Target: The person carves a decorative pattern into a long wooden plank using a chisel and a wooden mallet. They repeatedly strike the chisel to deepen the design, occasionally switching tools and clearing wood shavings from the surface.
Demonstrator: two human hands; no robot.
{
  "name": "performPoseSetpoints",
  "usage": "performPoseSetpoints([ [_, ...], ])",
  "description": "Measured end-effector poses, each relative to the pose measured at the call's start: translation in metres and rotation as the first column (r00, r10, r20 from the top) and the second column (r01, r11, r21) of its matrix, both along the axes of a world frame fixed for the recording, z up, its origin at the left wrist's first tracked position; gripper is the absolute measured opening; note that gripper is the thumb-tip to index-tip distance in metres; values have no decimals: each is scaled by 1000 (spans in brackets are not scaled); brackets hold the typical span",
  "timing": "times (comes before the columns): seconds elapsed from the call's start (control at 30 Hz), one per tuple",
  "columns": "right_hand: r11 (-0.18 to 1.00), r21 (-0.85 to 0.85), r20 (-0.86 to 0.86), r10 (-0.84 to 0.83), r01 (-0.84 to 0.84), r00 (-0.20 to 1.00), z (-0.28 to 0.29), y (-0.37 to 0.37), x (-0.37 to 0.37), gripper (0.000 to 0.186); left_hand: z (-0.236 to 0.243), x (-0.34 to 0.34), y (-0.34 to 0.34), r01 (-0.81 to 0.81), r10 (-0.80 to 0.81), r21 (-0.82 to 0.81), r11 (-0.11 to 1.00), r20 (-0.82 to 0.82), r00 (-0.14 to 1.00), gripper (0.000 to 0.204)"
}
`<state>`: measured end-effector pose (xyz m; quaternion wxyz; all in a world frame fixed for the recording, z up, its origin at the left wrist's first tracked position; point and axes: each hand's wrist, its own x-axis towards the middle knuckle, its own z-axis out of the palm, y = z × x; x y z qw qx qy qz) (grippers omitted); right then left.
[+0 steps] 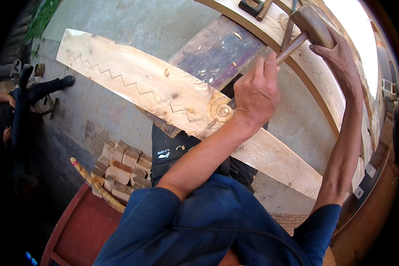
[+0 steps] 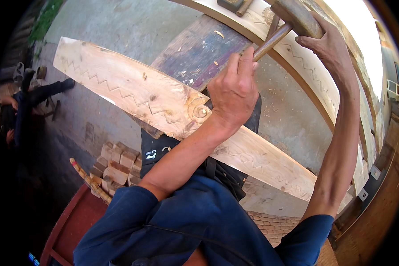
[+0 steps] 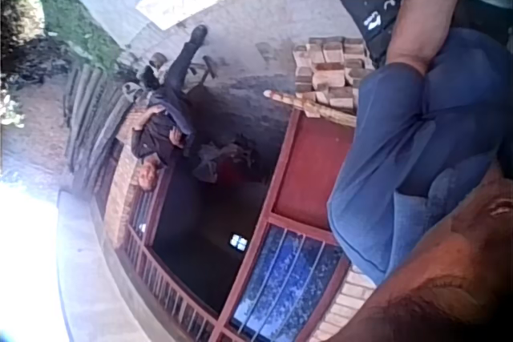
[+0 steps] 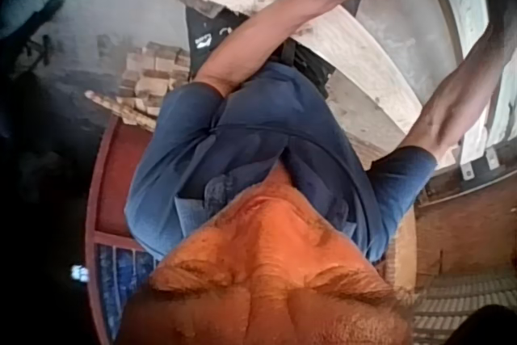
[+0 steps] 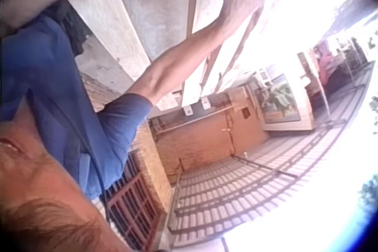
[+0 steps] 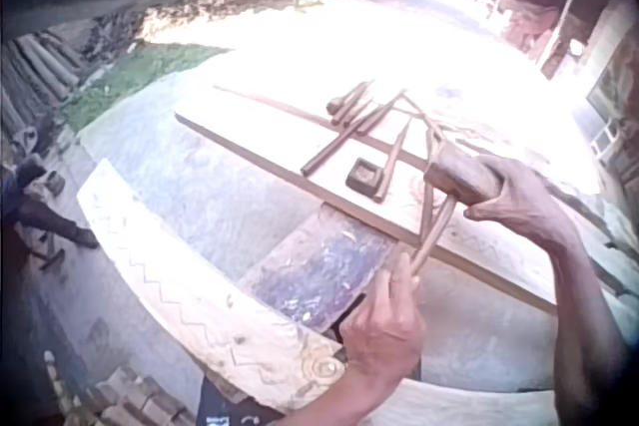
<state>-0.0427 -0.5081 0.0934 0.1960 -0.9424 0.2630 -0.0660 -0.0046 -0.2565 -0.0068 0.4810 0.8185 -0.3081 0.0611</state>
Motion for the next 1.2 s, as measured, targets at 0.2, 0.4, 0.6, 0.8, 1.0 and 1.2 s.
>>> performPoseSetpoints([
  [0.2,980,134,-71,-138,147,988,10,0,2,82,1,0,1,-2,2,-14,1000,4,1000,33],
  [0.4,968,180,-92,-160,175,983,14,6,3,82,1,1,0,-23,23,-16,1000,13,1000,33],
  [0.6,978,113,-63,-168,175,984,8,-16,6,79,2,1,0,-17,17,10,1000,-2,1000,33],
  [0.8,999,50,-193,-1,10,981,6,-13,10,82,2,1,1,-27,27,10,1000,-19,999,32],
  [1.0,1000,0,-89,30,-30,996,-1,-5,6,77,1,-2,3,-31,31,12,999,-46,998,32],
  [1.2,971,182,-66,-144,154,987,15,28,-2,71,5,-3,10,47,-46,14,999,-25,999,35],
])
